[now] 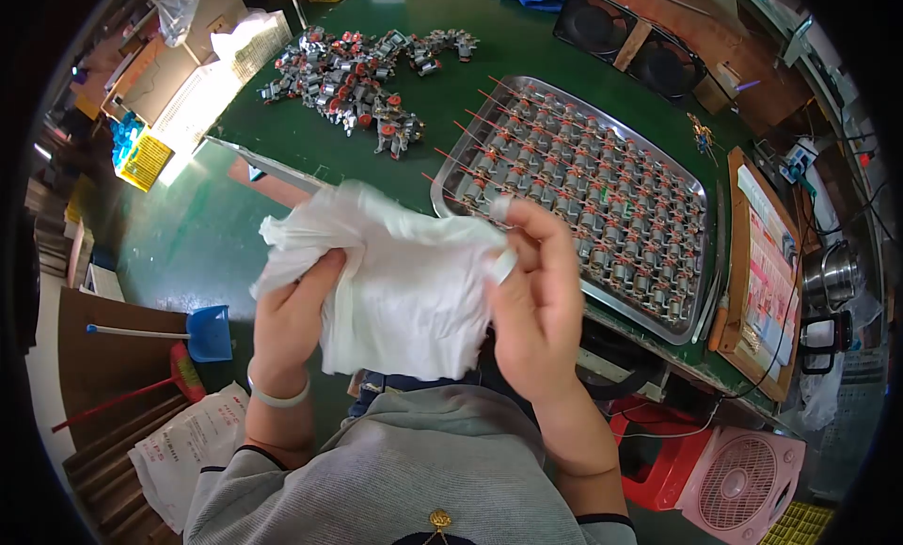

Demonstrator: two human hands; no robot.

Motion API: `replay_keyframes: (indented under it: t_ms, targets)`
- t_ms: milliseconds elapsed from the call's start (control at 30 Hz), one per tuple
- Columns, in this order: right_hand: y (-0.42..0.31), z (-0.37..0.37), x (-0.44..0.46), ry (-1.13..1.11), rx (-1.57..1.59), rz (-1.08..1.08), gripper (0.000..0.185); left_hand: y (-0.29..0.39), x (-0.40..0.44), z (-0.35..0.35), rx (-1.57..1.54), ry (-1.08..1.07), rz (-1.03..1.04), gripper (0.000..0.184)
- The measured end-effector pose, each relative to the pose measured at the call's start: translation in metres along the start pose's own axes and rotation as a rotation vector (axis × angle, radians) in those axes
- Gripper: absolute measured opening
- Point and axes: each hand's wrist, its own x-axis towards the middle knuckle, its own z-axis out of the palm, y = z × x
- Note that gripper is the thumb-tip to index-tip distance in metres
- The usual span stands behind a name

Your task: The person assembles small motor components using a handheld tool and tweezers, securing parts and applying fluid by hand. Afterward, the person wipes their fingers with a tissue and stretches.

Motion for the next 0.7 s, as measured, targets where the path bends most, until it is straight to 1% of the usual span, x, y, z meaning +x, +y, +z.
replay_keyframes:
  t_ms: [100, 133, 167, 233, 333, 400, 467, 533, 633, 667, 700]
  targets:
    - [0.005, 0.0, -0.008, -0.235, -0.161, 0.04, 0.064, -0.003, 0.003, 0.006, 0.079, 0.011, 0.09, 0.021]
    - [0.001, 0.002, -0.011, -0.296, -0.15, 0.123, 0.065, -0.004, 0.003, 0.009, 0.107, 0.013, 0.119, 0.021]
    - [-0.007, 0.001, -0.012, -0.297, -0.153, 0.255, 0.052, -0.003, 0.003, 0.012, 0.016, 0.036, 0.119, 0.019]
    - [0.003, -0.003, -0.013, -0.277, -0.211, 0.099, 0.041, 0.006, 0.0, 0.007, 0.07, 0.005, -0.046, 0.02]
    - [0.005, 0.001, -0.015, -0.238, -0.165, 0.054, 0.029, 0.002, -0.002, -0.001, 0.027, -0.126, 0.007, 0.018]
    - [0.004, 0.001, -0.015, -0.274, -0.155, 0.049, 0.031, 0.003, -0.001, -0.008, 0.151, -0.226, 0.007, 0.017]
    - [0.006, 0.0, -0.014, -0.259, -0.128, 0.074, 0.031, 0.005, -0.005, -0.003, 0.034, -0.015, -0.133, 0.01]
    - [0.008, -0.003, -0.013, -0.241, -0.103, 0.098, 0.032, -0.004, -0.007, -0.008, -0.015, -0.026, 0.005, 0.012]
    - [0.001, -0.004, -0.013, -0.192, -0.087, 0.123, 0.032, -0.014, -0.01, -0.008, -0.035, 0.068, 0.073, 0.019]
    - [-0.001, -0.005, -0.014, -0.156, -0.095, 0.143, 0.032, -0.014, -0.007, -0.009, -0.059, 0.143, 0.062, 0.024]
    - [-0.004, -0.009, -0.015, -0.115, -0.057, 0.131, 0.03, -0.016, -0.005, -0.016, -0.01, 0.175, 0.046, 0.025]
